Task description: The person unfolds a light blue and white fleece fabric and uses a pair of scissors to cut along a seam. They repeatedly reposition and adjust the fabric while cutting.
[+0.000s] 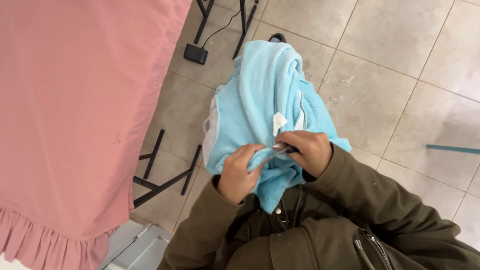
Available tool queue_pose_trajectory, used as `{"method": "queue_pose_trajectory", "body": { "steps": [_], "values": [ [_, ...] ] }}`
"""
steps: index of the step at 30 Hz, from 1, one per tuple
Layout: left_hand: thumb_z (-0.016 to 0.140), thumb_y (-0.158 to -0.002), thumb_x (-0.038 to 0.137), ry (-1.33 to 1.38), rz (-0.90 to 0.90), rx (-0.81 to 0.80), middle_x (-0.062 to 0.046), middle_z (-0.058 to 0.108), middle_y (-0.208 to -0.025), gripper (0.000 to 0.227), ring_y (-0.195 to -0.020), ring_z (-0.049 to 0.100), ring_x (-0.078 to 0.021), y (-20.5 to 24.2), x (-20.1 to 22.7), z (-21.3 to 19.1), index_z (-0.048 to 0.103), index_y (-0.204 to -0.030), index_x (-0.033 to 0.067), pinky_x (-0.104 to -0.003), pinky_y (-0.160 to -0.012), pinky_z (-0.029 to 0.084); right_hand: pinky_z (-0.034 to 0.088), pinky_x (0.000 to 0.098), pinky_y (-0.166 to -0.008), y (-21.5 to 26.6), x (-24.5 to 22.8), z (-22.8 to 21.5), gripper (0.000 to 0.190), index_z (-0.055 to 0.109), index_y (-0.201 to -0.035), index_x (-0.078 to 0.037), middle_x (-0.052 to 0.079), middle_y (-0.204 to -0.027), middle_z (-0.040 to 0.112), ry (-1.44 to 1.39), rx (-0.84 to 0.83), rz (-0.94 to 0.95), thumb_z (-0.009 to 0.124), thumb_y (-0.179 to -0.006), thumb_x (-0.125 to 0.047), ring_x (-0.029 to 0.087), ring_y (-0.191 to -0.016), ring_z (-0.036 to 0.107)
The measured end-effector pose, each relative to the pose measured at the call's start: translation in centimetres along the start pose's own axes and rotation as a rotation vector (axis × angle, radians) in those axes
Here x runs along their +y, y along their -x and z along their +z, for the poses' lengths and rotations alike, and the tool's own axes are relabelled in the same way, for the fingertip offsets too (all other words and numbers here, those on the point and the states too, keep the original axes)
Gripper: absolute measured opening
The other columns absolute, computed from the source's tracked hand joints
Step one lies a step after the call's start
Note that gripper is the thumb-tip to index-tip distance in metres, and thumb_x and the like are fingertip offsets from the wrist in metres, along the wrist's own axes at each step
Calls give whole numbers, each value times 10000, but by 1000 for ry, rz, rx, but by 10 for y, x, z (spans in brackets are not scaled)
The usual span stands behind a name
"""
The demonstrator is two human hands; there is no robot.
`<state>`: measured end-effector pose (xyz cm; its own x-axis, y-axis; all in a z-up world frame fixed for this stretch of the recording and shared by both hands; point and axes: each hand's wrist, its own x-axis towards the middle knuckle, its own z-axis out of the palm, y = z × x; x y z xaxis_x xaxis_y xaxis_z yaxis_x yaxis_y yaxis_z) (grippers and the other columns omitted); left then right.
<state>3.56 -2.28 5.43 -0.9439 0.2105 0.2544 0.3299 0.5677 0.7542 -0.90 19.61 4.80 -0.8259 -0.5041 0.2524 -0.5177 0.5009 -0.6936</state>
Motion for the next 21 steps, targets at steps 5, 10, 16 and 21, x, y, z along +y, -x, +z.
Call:
{"method": "queue_pose_trajectory", "body": {
  "steps": [5, 10, 16, 21],
  "values": [
    [661, -949, 74, 440, -297, -245, -151, 750, -944, 232, -808, 757, -219, -2, -16, -2, 670, -1169, 0, -302, -703, 555, 618, 328, -743, 5, 19, 3, 394, 682, -1102, -45, 94, -942, 772, -205, -118, 129, 687, -739, 109, 230, -876, 776],
    [723, -975, 128, 610, -385, -367, -162, 767, -923, 201, -834, 691, -183, -9, -14, 3, 697, -1137, 12, -309, -725, 554, 610, 330, -743, 8, 25, 5, 341, 679, -1095, -52, 80, -942, 788, -214, -147, 118, 745, -773, 42, 232, -884, 777],
    [805, -885, 136, 292, -189, -173, -134, 756, -951, 178, -837, 754, -255, 0, 3, 7, 728, -1003, 28, -345, -716, 583, 595, 310, -757, 16, 21, 0, 327, 700, -1097, -61, 74, -952, 770, -275, -167, 214, 761, -787, 23, 216, -883, 767],
    [810, -788, 21, 107, 12, -24, -125, 716, -950, 263, -869, 705, -307, 26, 14, 14, 718, -1034, 18, -381, -732, 567, 460, 265, -702, 84, 8, 4, 301, 602, -1138, -27, 64, -924, 605, -776, -111, 327, 575, -1004, -296, 156, -783, 550]
  ]
}}
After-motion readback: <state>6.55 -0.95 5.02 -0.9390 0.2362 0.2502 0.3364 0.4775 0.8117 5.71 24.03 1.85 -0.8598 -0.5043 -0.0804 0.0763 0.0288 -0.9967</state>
